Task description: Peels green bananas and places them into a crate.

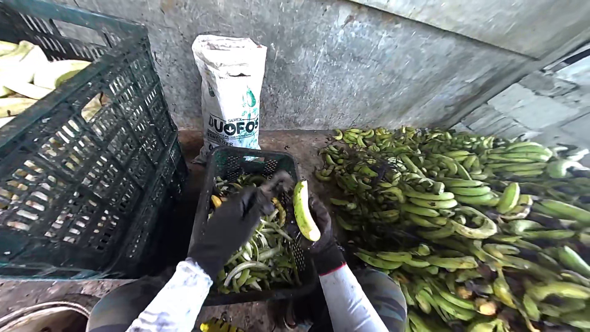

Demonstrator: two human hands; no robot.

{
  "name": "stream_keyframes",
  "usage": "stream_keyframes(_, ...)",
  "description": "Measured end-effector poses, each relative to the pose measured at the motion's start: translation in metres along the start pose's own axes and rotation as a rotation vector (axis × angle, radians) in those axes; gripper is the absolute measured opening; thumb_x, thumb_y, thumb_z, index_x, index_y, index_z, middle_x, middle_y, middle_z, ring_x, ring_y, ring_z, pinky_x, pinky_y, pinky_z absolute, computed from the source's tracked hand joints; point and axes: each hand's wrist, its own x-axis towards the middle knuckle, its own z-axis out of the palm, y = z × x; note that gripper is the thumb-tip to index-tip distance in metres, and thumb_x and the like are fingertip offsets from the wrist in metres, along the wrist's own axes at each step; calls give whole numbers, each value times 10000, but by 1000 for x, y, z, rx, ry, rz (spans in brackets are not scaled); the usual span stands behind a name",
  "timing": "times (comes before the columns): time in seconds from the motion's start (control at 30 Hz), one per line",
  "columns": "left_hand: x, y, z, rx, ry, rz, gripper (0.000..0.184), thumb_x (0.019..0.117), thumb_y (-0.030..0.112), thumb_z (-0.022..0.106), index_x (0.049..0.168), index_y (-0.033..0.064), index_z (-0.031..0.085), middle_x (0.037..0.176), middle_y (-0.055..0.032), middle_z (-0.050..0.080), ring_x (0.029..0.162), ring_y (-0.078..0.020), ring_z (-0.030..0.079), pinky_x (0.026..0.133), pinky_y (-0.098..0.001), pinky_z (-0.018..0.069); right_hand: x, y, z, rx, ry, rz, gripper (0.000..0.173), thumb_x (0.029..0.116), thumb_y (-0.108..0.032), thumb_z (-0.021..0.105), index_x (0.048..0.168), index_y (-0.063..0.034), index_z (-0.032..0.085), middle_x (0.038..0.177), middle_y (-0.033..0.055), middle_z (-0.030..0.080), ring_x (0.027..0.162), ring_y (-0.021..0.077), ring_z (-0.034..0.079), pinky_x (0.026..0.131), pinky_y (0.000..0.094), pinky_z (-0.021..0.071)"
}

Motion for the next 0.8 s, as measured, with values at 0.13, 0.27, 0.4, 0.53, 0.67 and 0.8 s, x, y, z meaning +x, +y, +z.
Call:
stream_keyframes(0.13, -30, 24, 19, -142, -289, -6, 471, 1016, 549, 533, 1353, 230, 610, 1024, 22, 693, 843, -101, 661, 782, -377, 576, 14, -16, 16, -377, 103, -316, 316, 1034, -397, 482, 1145, -127, 604, 859, -5, 697, 738, 64, 685, 666, 251, 607)
stream_keyframes(0.27, -30, 24, 16, -61, -276, 6, 607, 977, 627, 550, 1437, 231, 560, 1159, -29, 684, 971, -158, 676, 879, -437, 572, 24, -20, 25, -646, 298, -402, 522, 1020, -378, 463, 1456, -96, 408, 1006, 17, 632, 801, 78, 646, 709, 277, 585)
stream_keyframes(0.4, -6, 3, 12, 215, -80, 129, 581, 987, 564, 575, 1429, 187, 590, 1224, -144, 680, 1085, -323, 672, 951, -568, 532, 10, -3, 26, -213, -12, -7, 226, 1009, -297, 529, 1102, -119, 632, 872, 50, 725, 741, 124, 707, 654, 294, 614)
stream_keyframes(0.53, 16, -26, 6, 403, 308, 132, 538, 964, 490, 627, 1405, 180, 614, 1224, -211, 668, 1136, -432, 636, 957, -639, 490, -7, 15, 27, -127, -148, 241, 264, 982, -363, 625, 1109, -132, 631, 862, 67, 715, 677, 155, 703, 568, 295, 605)
stream_keyframes(0.67, 17, -21, -14, 192, 296, -22, 553, 1012, 472, 593, 1462, 157, 530, 1266, -216, 642, 1097, -415, 654, 920, -658, 510, -14, 9, 22, -285, -72, 132, 299, 972, -341, 613, 1185, -133, 587, 912, 22, 713, 740, 112, 698, 624, 274, 606)
stream_keyframes(0.8, -2, -4, -3, 13, 51, -46, 533, 1012, 580, 513, 1410, 228, 566, 1057, -58, 707, 899, -211, 688, 818, -508, 571, 8, -1, 16, -362, 57, -172, 364, 1005, -413, 566, 1196, -102, 568, 895, 38, 688, 744, 113, 680, 659, 294, 603)
